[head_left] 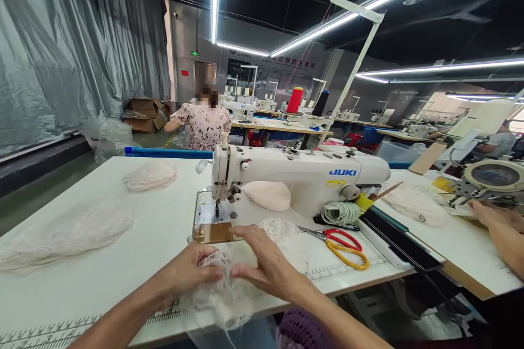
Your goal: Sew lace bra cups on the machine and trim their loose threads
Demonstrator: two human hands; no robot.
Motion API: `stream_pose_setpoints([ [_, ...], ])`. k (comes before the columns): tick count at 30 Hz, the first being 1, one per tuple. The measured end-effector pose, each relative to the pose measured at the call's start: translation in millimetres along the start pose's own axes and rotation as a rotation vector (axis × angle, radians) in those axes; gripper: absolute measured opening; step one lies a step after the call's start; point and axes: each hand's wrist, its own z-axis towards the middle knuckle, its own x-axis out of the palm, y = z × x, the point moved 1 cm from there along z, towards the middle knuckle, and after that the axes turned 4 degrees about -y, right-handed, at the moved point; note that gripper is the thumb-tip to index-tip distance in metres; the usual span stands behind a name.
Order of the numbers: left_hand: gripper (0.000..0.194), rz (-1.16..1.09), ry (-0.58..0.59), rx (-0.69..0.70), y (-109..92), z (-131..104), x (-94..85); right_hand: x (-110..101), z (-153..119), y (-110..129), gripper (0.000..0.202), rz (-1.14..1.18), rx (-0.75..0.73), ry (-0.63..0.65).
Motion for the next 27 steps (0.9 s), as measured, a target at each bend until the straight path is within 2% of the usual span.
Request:
stream_pose_setpoints([
  [2,0.034,0.170,-0.070,0.063,-3.7,2.7,1.6,2.9,7.1,9.4,0.066,0.156,0.013,0.106],
  [4,0.036,0.292,-0.126,0.107,-2.8,6.0,1.2,7.3,11.8,9.1,0.064,0.219,0.082,0.168],
  [8,0.036,0.383,-0.178,0.118,9.1,11.3,-5.0,15.3,13.2,-4.3,0.020,0.314,0.232,0.141],
  [12,0.034,0.405,-0.189,0.095,14.6,12.9,-9.9,16.0,12.5,-9.8,0.015,0.406,0.244,0.136],
  [16,0.029,0.373,-0.126,0.082,3.0,12.3,-11.1,13.4,16.7,-10.1,0.009,0.406,0.204,0.148],
  [20,0.030,0.350,-0.174,0.038,-6.5,17.1,-16.5,14.6,24.6,-14.7,0.006,0.388,0.203,0.134],
  [27,0.024,0.317,-0.160,0.017,-0.5,41.6,-28.6,24.5,36.9,-30.9,0.020,0.143,0.319,0.133],
])
